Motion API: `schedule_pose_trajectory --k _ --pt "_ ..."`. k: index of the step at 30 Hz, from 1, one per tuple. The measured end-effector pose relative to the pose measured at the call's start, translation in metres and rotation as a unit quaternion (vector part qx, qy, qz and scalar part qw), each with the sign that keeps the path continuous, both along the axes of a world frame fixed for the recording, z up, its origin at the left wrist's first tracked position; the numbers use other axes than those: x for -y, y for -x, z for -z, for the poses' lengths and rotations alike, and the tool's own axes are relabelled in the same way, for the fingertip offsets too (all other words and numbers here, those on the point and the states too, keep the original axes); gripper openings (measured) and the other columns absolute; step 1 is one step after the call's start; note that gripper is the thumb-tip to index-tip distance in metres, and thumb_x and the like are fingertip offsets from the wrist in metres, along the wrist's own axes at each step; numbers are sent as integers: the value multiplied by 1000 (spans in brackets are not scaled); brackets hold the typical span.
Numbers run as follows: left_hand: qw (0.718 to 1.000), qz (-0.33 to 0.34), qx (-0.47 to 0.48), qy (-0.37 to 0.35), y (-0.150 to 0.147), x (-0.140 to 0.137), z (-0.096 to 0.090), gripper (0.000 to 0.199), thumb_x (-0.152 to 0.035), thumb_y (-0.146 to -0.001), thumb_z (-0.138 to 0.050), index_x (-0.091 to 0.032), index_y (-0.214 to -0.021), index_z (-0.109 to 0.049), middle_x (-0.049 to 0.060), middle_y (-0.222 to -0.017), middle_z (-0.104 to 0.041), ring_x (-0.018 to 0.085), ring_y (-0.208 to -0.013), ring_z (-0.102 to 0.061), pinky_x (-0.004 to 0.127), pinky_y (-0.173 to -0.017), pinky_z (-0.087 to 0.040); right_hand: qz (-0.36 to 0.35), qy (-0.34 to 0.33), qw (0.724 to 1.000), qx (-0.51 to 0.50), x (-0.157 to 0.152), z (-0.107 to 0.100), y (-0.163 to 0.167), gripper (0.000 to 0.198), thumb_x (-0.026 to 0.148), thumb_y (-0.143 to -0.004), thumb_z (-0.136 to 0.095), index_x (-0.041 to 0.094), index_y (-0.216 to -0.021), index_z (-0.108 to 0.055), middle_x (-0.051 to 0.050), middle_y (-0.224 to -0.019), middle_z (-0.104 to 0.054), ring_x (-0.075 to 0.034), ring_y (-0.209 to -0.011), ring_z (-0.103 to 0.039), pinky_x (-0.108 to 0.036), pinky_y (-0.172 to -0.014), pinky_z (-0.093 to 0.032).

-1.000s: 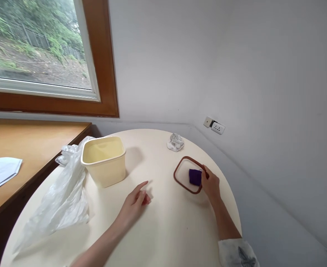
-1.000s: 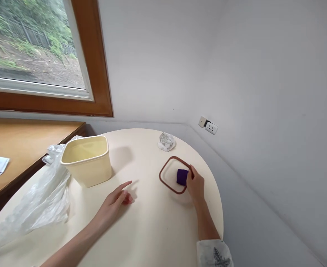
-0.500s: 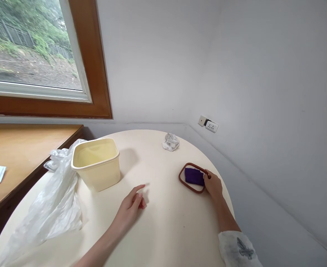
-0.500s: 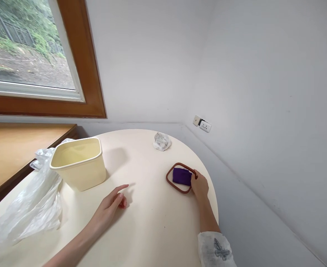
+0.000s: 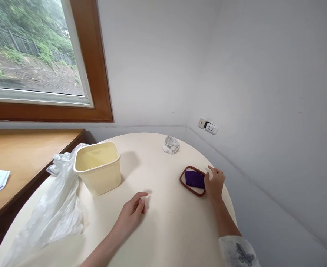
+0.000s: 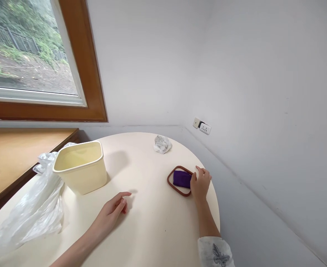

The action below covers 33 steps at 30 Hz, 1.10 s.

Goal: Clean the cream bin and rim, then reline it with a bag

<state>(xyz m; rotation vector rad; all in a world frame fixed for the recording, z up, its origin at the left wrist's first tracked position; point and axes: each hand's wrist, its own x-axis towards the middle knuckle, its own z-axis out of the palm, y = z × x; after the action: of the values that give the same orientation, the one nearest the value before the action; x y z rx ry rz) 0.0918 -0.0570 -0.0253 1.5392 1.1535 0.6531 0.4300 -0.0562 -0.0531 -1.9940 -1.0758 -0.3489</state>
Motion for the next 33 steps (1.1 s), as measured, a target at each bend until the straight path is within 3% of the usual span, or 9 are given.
schedule_pose_trajectory --k 3,5,8,11,19,22,26,30,33 --pt "1000 4 -6 -1 -1 1 0 37 -44 -82 -38 -20 -108 -50 -2 -65 -47 15 -62 -42 25 -57 -32 -102 -79 990 53 -1 -8 31 31 23 -85 -36 17 -102 -61 -11 -106 -50 -24 -107 -43 -40 -93 -36" --pt "1000 3 -7 1 -2 2 -1 36 -43 -81 -40 -19 -105 -52 -2 -64 -46 14 -59 -40 24 -55 -31 -181 -88 977 76 -2 -9 60 27 21 -86 -38 18 -100 -61 -10 -105 -52 -22 -103 -46 -39 -92 -37" --pt "1000 -6 0 8 -4 4 -5 33 -42 -78 -43 -18 -97 -55 -3 -60 -45 14 -56 -38 24 -54 -30 -314 -38 942 110 -4 -4 104 30 14 -85 -38 18 -106 -59 -9 -104 -54 -20 -103 -48 -36 -91 -39" --pt "1000 -11 16 1 -5 4 -5 29 -40 -76 -45 -18 -91 -57 -3 -58 -44 14 -56 -38 24 -54 -29 -382 40 912 142 -15 2 137 34 12 -85 -38 20 -112 -57 -8 -114 -54 -19 -109 -47 -35 -95 -37" --pt "999 29 21 -20 -1 5 2 22 -30 -79 -43 -17 -86 -60 -4 -56 -42 10 -50 -31 22 -49 -26 -341 226 903 131 -76 10 164 42 30 -91 -33 24 -132 -43 -10 -140 -39 -22 -130 -31 -45 -105 -21" --pt "998 66 -2 -22 10 13 -14 25 -27 -79 -43 -18 -92 -63 -1 -60 -50 11 -50 -36 22 -48 -28 -338 270 891 136 -88 16 168 46 38 -92 -30 26 -136 -37 -9 -144 -34 -23 -133 -28 -48 -106 -15" --pt "994 96 -41 -42 40 30 -53 25 -29 -81 -46 -20 -93 -67 4 -74 -63 16 -62 -52 24 -56 -38 -334 310 879 141 -94 22 168 48 42 -92 -28 29 -138 -32 -7 -147 -28 -22 -135 -23 -48 -107 -13" --pt "995 11 -68 -70 91 27 -88 24 -36 -80 -51 -22 -87 -68 3 -68 -63 17 -63 -54 24 -57 -39 -333 327 873 141 -95 26 166 49 43 -92 -27 30 -139 -30 -6 -148 -26 -22 -136 -21 -48 -107 -13" --pt "981 -102 -106 -129 135 0 -93 31 -43 -81 -47 -18 -84 -66 3 -61 -59 17 -62 -55 25 -61 -41 -332 325 874 143 -94 28 166 49 43 -92 -26 30 -139 -30 -6 -147 -27 -22 -135 -21 -48 -107 -13"
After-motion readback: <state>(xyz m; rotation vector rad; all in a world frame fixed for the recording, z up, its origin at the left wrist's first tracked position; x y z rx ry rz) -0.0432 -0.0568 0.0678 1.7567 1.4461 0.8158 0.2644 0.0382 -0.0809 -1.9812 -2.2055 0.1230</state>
